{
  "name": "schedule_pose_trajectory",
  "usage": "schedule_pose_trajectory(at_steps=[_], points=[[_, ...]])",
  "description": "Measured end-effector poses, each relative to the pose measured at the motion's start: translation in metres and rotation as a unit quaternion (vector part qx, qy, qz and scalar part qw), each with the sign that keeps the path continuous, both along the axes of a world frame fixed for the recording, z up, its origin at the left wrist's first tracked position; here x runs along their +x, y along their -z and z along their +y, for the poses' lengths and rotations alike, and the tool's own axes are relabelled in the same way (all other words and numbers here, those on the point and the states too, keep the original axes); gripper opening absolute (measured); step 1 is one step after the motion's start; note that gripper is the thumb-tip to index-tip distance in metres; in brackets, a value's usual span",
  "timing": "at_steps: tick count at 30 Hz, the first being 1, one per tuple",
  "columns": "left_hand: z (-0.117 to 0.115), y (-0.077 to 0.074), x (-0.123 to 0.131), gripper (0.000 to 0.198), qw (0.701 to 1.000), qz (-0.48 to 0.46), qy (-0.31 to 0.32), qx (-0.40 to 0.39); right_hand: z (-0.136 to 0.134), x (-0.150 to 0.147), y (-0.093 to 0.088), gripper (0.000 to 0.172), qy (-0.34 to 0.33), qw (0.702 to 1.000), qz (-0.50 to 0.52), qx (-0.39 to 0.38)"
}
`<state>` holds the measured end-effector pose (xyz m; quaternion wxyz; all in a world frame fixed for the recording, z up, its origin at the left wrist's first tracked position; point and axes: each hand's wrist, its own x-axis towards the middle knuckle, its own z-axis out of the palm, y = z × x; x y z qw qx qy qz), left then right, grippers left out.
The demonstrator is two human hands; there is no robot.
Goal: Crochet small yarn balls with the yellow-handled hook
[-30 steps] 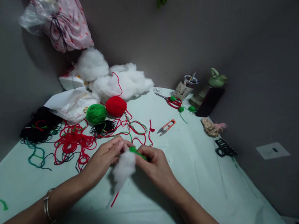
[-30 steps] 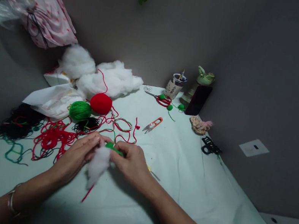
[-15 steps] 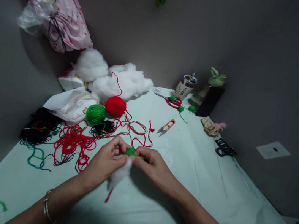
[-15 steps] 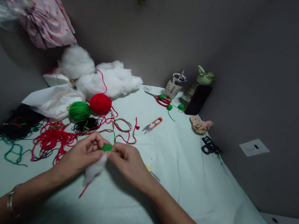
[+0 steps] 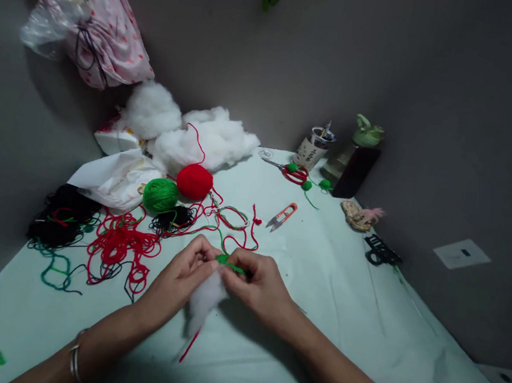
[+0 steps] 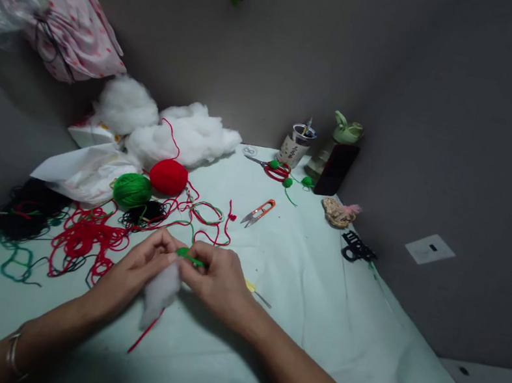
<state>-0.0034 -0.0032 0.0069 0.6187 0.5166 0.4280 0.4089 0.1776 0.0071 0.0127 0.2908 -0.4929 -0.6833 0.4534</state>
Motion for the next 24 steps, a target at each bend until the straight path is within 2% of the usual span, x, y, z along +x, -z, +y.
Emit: schedule_pose_trajectory(at_steps=[3,5,11,14,16,19,20,22,24], points=[[0.000,0.002,-0.003,0.026,0.999,-0.036,0.033,-0.019,0.003,0.003,-0.001,0.032,0.012,0.999,0.047,-0.011],[0.003,0.004,-0.004,0.028,0.998,-0.041,0.036,-0.024,0.003,0.004,-0.005,0.032,-0.010,0.997,0.077,-0.010],[0.005,0.001,-0.004,0.028,0.999,-0.014,-0.032,0.015,-0.006,0.000,-0.015,0.028,-0.099,0.992,0.076,0.002],[0.001,-0.001,0.000,0.021,0.998,0.004,-0.064,0.028,-0.008,0.001,-0.017,0.027,-0.116,0.989,0.090,-0.003],[-0.001,0.000,0.002,0.017,0.996,0.018,-0.077,0.033,-0.005,0.003,-0.018,0.025,-0.103,0.990,0.082,0.042],[0.001,0.000,0.002,0.017,0.995,0.035,-0.082,0.037,0.000,0.008,-0.019,0.017,-0.051,0.982,0.068,0.171],[0.002,0.000,0.002,0.018,0.995,0.038,-0.080,0.036,0.001,0.009,-0.019,0.017,-0.046,0.977,0.085,0.191],[0.003,-0.001,0.002,0.018,0.996,0.040,-0.069,0.030,0.001,0.008,-0.019,0.024,-0.066,0.973,0.158,0.153],[0.003,-0.002,0.003,0.018,0.997,0.039,-0.060,0.020,-0.001,0.005,-0.017,0.026,-0.077,0.966,0.238,0.061]])
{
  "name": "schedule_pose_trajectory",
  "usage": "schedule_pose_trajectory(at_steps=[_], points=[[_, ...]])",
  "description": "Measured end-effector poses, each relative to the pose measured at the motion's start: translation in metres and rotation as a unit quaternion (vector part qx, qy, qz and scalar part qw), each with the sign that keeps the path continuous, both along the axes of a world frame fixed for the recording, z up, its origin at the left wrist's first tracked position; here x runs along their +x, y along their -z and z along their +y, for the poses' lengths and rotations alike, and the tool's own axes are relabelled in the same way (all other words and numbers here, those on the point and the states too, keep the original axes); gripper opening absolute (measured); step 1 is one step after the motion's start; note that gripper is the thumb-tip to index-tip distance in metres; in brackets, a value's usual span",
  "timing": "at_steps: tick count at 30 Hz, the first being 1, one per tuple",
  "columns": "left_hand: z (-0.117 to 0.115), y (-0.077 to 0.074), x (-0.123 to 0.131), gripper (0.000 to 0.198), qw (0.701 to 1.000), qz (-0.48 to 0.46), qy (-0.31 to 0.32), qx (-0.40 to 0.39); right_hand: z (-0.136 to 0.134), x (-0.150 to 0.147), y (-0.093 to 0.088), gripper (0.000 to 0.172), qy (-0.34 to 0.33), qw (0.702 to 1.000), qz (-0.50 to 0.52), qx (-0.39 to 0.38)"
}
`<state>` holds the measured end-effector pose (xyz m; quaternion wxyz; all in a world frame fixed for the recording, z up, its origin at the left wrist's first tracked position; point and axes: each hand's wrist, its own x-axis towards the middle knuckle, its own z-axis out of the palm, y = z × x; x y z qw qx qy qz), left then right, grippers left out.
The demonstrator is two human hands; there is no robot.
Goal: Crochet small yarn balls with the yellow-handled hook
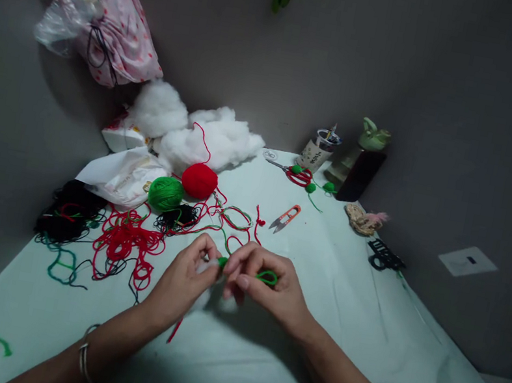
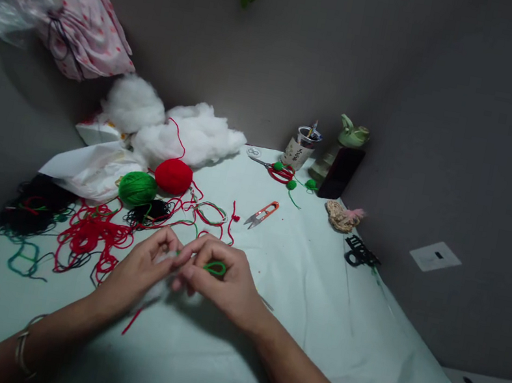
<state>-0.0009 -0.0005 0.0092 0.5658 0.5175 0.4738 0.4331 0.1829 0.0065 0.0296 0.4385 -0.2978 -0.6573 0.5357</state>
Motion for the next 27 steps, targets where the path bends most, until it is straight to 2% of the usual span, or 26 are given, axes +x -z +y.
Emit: schedule_pose_trajectory(at_steps=[2,3,5,7,9,11,18,22,27], points=[[-0.001,0.000,0.000,0.017,1.000,-0.007,0.002,-0.016,-0.001,-0.004,0.004,0.016,0.029,0.998,-0.002,-0.055],[-0.001,0.001,-0.001,0.016,1.000,-0.012,-0.001,-0.024,-0.002,-0.005,0.007,0.014,0.056,0.996,-0.038,-0.050],[-0.002,0.004,-0.002,0.016,0.999,-0.024,-0.006,-0.039,-0.001,-0.007,0.011,0.023,0.083,0.987,-0.136,-0.004],[-0.001,0.008,-0.002,0.016,0.998,-0.031,-0.009,-0.049,0.000,-0.008,0.014,0.016,0.076,0.973,-0.213,0.041],[-0.001,0.011,-0.002,0.018,0.998,-0.034,-0.008,-0.057,0.000,-0.008,0.015,0.009,0.077,0.963,-0.250,0.066],[-0.002,0.013,-0.001,0.019,0.997,-0.034,-0.003,-0.064,0.001,-0.008,0.016,0.015,0.084,0.957,-0.268,0.068],[-0.006,0.010,0.000,0.031,0.995,-0.041,0.056,-0.072,0.002,-0.007,0.022,0.030,0.100,0.961,-0.252,-0.045],[-0.005,0.009,-0.003,0.026,0.994,-0.052,0.078,-0.055,0.003,-0.004,0.023,0.030,0.102,0.964,-0.238,-0.057],[-0.001,0.009,-0.005,0.023,0.998,-0.032,0.045,-0.010,-0.003,-0.004,0.008,0.029,0.021,0.976,-0.208,-0.057]])
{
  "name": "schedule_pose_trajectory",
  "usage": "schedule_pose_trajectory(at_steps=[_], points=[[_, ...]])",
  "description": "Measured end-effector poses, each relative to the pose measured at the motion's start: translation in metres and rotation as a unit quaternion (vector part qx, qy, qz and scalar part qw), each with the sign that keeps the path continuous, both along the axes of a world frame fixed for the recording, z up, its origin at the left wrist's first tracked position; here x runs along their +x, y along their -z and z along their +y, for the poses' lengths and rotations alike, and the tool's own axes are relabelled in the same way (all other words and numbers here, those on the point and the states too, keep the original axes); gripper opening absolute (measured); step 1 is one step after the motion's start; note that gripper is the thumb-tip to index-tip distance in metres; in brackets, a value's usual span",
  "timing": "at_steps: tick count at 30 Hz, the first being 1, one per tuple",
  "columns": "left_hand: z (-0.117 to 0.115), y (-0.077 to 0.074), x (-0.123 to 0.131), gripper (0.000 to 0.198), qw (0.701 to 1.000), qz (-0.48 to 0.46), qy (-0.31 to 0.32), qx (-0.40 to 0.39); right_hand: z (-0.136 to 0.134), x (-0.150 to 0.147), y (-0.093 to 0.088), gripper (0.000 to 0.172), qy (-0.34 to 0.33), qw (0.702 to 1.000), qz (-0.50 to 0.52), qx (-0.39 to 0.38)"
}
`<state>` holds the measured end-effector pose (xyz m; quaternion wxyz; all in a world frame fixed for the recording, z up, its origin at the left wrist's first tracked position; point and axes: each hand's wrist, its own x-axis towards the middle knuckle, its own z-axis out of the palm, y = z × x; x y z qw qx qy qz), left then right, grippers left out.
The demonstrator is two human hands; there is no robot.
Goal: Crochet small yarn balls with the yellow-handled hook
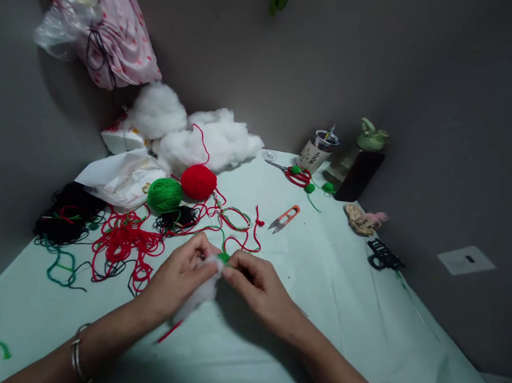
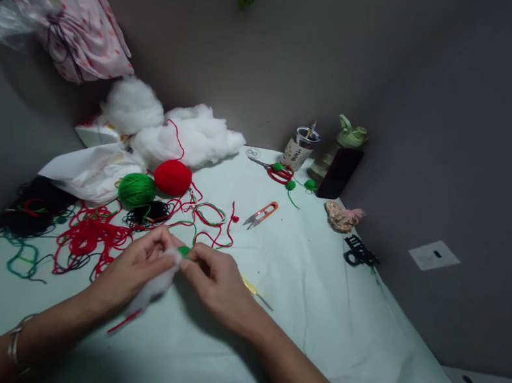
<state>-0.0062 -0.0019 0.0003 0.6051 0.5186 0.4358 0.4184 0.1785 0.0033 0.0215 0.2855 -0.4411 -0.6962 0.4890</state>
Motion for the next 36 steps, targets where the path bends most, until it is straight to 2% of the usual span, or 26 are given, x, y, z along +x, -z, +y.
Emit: schedule_pose_trajectory(at_steps=[4,8,12,16,20,22,26,29,33,34,36], points=[[-0.002,0.002,0.004,0.018,0.997,0.039,-0.053,0.047,-0.007,-0.004,-0.008,0.026,-0.046,0.999,0.027,-0.001],[-0.008,0.002,0.010,0.017,0.991,0.068,-0.084,0.073,-0.007,-0.009,-0.002,0.030,0.005,0.998,0.062,-0.026],[-0.013,-0.004,0.010,0.012,0.997,0.054,-0.037,0.052,0.000,-0.008,0.003,0.034,0.060,0.995,0.077,-0.021],[-0.010,-0.008,0.006,0.021,0.999,-0.024,0.007,-0.033,0.005,-0.004,0.001,0.036,0.067,0.994,0.085,-0.015],[-0.004,-0.006,0.004,0.026,0.995,-0.080,0.026,-0.060,0.007,0.000,-0.001,0.039,0.038,0.994,0.090,-0.040],[-0.002,-0.005,0.004,0.027,0.995,-0.073,0.029,-0.057,0.006,0.001,-0.003,0.038,0.021,0.993,0.105,-0.059],[-0.004,-0.007,0.008,0.022,0.999,0.010,-0.050,0.005,0.002,-0.001,-0.006,0.029,-0.035,0.990,0.115,-0.074],[-0.005,-0.007,0.010,0.020,0.996,0.031,-0.085,0.014,-0.001,-0.002,-0.006,0.024,-0.067,0.996,0.054,-0.028],[-0.005,-0.006,0.010,0.016,0.997,0.026,-0.067,0.004,0.001,-0.001,-0.004,0.022,-0.011,0.989,-0.073,0.131],[-0.005,-0.006,0.010,0.015,0.998,0.024,-0.057,0.000,0.003,0.000,-0.003,0.022,0.000,0.988,-0.081,0.134],[-0.006,-0.005,0.008,0.015,0.999,0.020,-0.039,-0.008,0.005,0.001,-0.001,0.024,0.003,0.993,-0.072,0.090]])
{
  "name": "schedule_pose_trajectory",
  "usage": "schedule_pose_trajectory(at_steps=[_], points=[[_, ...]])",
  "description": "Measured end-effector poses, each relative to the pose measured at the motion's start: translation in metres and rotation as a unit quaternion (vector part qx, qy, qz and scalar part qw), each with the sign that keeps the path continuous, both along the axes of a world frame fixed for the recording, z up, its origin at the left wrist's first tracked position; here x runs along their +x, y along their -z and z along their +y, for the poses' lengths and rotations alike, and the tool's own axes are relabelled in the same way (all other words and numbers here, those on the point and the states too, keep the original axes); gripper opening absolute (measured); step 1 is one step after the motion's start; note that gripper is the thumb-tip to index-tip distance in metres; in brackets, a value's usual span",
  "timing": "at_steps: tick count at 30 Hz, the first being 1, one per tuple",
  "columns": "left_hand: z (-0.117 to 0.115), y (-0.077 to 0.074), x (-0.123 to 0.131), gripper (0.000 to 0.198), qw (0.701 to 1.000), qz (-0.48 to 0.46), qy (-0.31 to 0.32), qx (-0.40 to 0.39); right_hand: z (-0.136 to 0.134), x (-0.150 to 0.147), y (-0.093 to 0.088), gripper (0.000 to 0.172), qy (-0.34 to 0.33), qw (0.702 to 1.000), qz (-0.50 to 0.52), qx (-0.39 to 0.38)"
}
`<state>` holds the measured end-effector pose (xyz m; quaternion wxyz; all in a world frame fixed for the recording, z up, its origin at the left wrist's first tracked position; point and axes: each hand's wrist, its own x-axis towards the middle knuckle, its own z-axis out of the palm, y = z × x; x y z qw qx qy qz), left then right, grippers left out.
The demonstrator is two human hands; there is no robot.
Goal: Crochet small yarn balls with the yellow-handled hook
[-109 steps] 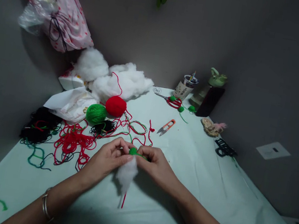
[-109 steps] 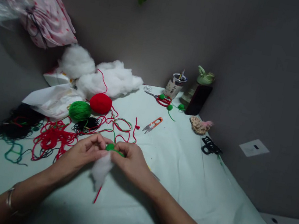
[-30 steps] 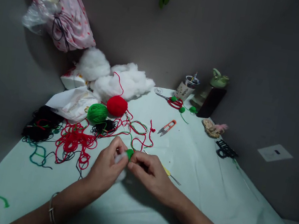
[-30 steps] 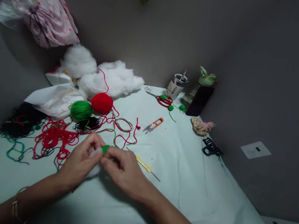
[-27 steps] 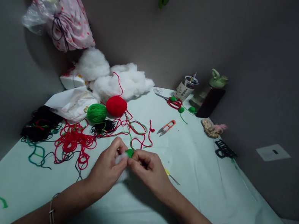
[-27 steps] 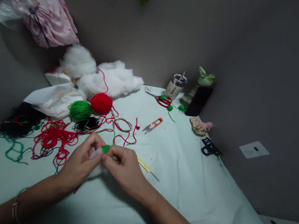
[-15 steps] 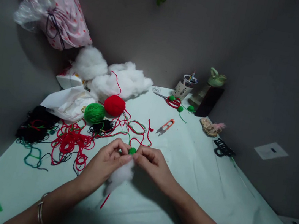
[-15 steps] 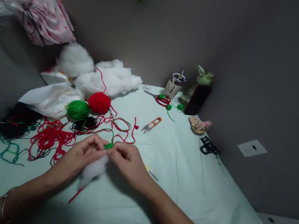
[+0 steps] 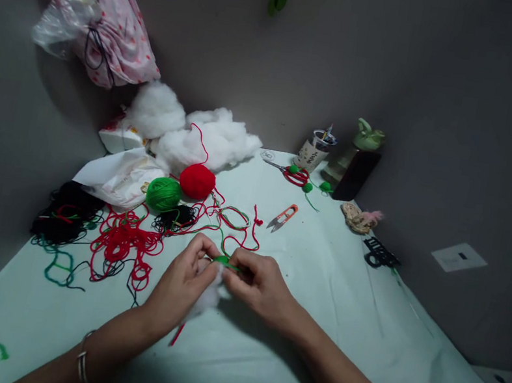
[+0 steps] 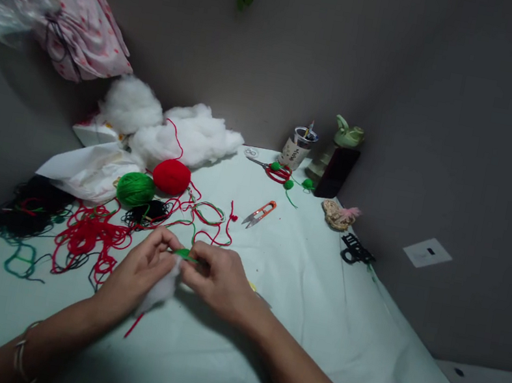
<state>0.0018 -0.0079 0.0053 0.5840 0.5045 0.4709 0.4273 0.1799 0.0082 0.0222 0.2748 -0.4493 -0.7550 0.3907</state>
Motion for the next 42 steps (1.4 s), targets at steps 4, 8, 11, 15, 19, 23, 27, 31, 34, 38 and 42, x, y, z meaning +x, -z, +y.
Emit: schedule_pose_trajectory(at_steps=[4,8,11,15,19,23,27,31,34,38,42], points=[[-0.002,0.001,-0.003,0.022,0.999,-0.007,0.034,-0.021,0.003,0.002,0.007,0.027,0.037,0.998,0.019,-0.044],[-0.001,0.002,-0.005,0.031,0.995,-0.054,0.064,-0.049,0.003,0.003,0.011,0.032,0.064,0.997,0.022,-0.040],[0.002,0.004,-0.006,0.031,0.994,-0.070,0.066,-0.052,0.003,0.004,0.005,0.033,0.031,0.999,0.021,-0.038],[0.008,0.003,-0.007,0.024,0.998,-0.040,0.035,-0.018,-0.002,0.003,-0.006,0.027,-0.057,0.998,-0.001,-0.021],[0.009,0.000,-0.004,0.018,1.000,0.002,-0.022,0.022,-0.010,-0.004,-0.007,0.018,-0.108,0.993,-0.032,0.031],[0.005,0.002,-0.001,0.014,1.000,0.007,-0.016,0.013,-0.012,-0.009,-0.002,0.019,-0.068,0.993,-0.043,0.086],[0.000,0.003,-0.001,0.014,0.999,-0.023,0.027,-0.033,-0.007,-0.006,0.004,0.028,0.017,0.997,-0.032,0.063],[-0.001,0.005,-0.003,0.026,0.991,-0.086,0.072,-0.071,0.000,0.000,0.006,0.036,0.071,0.997,0.000,0.008],[0.001,0.007,-0.004,0.031,0.990,-0.101,0.066,-0.071,0.002,0.003,0.005,0.035,0.060,0.998,0.013,-0.014],[0.004,0.007,-0.006,0.035,0.992,-0.083,0.059,-0.071,0.001,0.004,0.000,0.033,0.009,0.999,0.035,-0.032],[0.006,0.005,-0.005,0.030,0.997,-0.051,0.033,-0.039,-0.007,-0.001,-0.003,0.029,-0.017,0.997,0.055,-0.048]])
